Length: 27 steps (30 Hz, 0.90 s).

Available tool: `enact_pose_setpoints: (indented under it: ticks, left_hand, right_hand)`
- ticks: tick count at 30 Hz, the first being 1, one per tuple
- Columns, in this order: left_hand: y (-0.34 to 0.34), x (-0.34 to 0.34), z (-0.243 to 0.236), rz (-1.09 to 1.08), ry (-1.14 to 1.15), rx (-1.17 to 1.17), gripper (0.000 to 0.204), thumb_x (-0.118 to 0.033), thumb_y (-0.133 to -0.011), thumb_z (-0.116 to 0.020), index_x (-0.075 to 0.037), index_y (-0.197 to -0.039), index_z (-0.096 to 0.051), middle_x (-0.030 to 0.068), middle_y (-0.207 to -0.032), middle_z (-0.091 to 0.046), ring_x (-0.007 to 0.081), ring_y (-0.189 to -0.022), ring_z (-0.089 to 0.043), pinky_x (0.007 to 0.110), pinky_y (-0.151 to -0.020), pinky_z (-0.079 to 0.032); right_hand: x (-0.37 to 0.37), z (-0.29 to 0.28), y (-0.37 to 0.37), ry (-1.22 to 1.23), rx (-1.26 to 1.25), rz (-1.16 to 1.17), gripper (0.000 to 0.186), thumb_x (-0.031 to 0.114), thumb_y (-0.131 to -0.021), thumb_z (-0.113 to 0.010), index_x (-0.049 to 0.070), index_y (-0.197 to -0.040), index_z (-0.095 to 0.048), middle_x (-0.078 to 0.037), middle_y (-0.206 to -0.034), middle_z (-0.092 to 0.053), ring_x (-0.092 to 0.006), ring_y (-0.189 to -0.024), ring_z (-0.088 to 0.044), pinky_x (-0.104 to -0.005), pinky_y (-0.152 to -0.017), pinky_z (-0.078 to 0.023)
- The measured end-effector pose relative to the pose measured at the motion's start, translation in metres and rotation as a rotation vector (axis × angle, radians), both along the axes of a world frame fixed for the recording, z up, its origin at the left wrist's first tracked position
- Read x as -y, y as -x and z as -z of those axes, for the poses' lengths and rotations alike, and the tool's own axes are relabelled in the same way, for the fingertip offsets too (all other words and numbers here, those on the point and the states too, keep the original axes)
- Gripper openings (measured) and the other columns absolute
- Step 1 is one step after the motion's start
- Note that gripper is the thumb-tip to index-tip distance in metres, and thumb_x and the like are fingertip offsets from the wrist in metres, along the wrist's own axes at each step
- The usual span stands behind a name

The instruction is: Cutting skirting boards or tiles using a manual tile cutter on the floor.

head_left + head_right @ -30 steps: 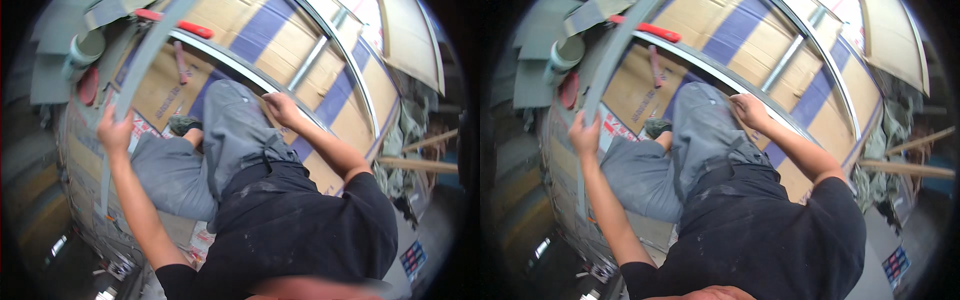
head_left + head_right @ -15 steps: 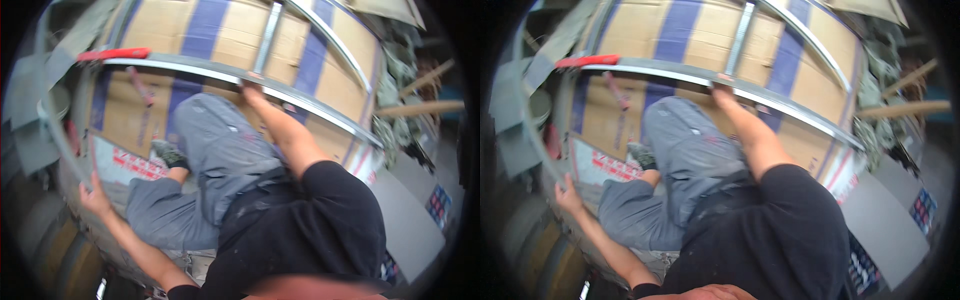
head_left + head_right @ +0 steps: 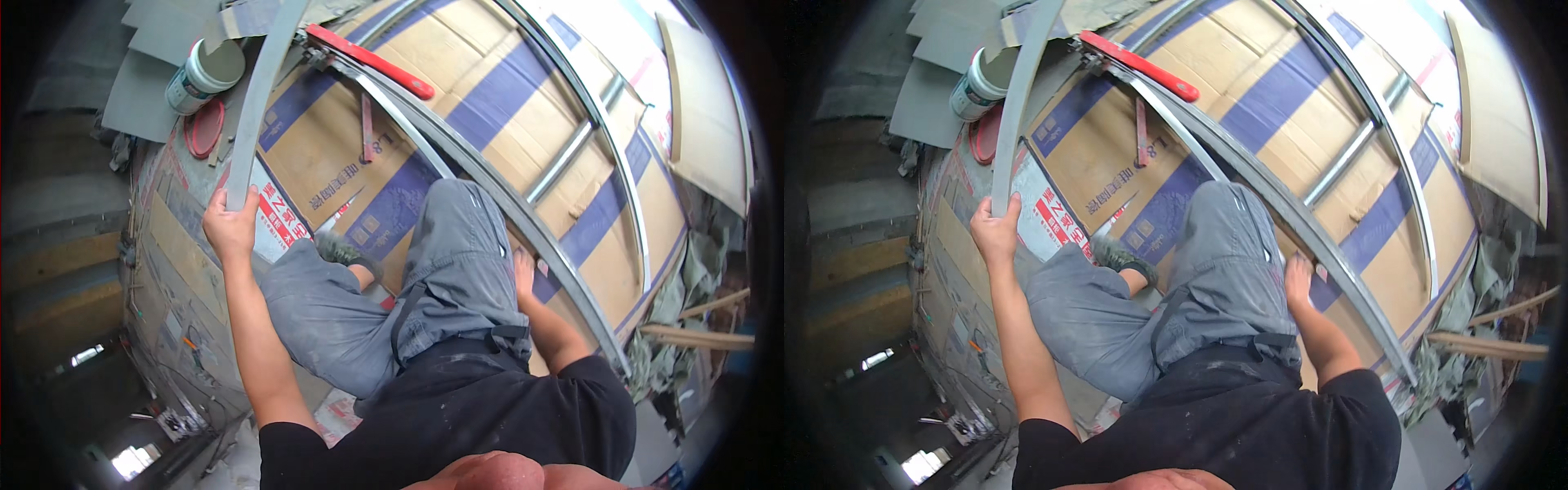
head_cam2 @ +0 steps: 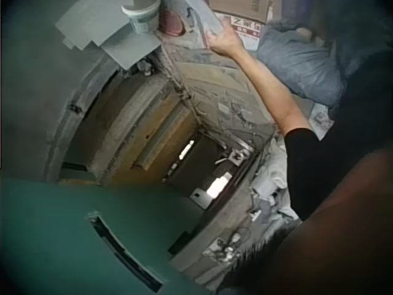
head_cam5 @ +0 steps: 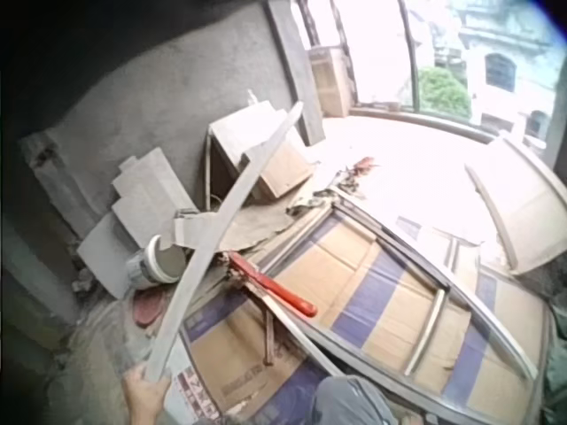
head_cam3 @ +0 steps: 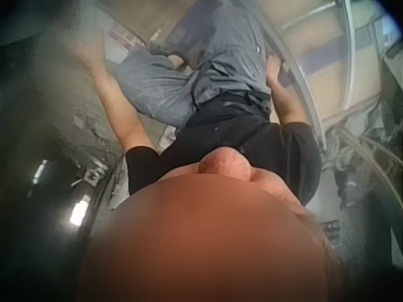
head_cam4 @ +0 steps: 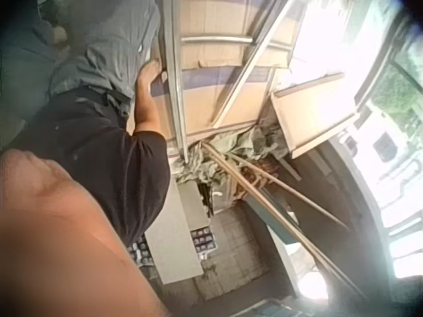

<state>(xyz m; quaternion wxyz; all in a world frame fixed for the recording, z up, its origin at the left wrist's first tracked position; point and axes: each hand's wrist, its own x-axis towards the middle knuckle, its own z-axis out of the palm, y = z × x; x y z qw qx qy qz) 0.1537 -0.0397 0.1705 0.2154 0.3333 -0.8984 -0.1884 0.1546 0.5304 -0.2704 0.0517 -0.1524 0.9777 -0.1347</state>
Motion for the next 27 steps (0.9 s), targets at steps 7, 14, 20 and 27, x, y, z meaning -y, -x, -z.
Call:
enact_pose_setpoints:
  ticks: [7, 14, 20, 27]
  left_hand:
    - [-0.042, 0.083, 0.036, -0.078, 0.127, 0.067, 0.034, -0.033, -0.081, -0.081, -0.002, -0.092, -0.071, 0.0168, -0.081, -0.074, 0.0292, -0.073, -0.073, 0.041, -0.068, -0.053]
    - [-0.128, 0.129, 0.116, -0.149, -0.029, 0.151, 0.031, -0.030, -0.081, -0.082, -0.003, -0.085, -0.068, 0.0164, -0.074, -0.070, 0.0326, -0.068, -0.070, 0.043, -0.065, -0.052]
    - [-0.210, 0.184, 0.202, -0.217, -0.048, 0.253, 0.032, -0.027, -0.081, -0.082, -0.002, -0.076, -0.062, 0.0154, -0.066, -0.066, 0.0311, -0.060, -0.066, 0.043, -0.060, -0.050]
    - [-0.228, 0.250, 0.242, -0.211, -0.195, 0.347, 0.031, -0.031, -0.079, -0.081, -0.005, -0.078, -0.064, 0.0172, -0.071, -0.067, 0.0381, -0.068, -0.068, 0.047, -0.065, -0.051]
  right_hand:
    - [-0.088, -0.064, -0.108, -0.237, 0.500, 0.161, 0.035, 0.017, -0.086, -0.071, 0.005, -0.112, -0.052, -0.019, -0.115, -0.055, -0.0402, -0.114, -0.054, -0.0511, -0.092, -0.046]
    - [-0.087, -0.081, -0.048, -0.079, 0.476, 0.250, 0.027, 0.025, -0.091, -0.071, 0.001, -0.088, -0.059, -0.024, -0.086, -0.061, -0.0416, -0.082, -0.062, -0.0507, -0.073, -0.047]
    - [0.103, -0.190, 0.203, 0.291, 0.088, 0.269, 0.034, 0.027, -0.101, -0.061, -0.002, -0.085, -0.060, -0.016, -0.067, -0.055, -0.0177, -0.063, -0.054, -0.0377, -0.058, -0.042]
    - [0.368, -0.236, 0.378, 0.285, 0.245, -0.041, 0.064, 0.049, -0.090, -0.073, -0.001, -0.129, -0.061, -0.025, -0.115, -0.070, -0.0320, -0.109, -0.068, -0.0410, -0.091, -0.052]
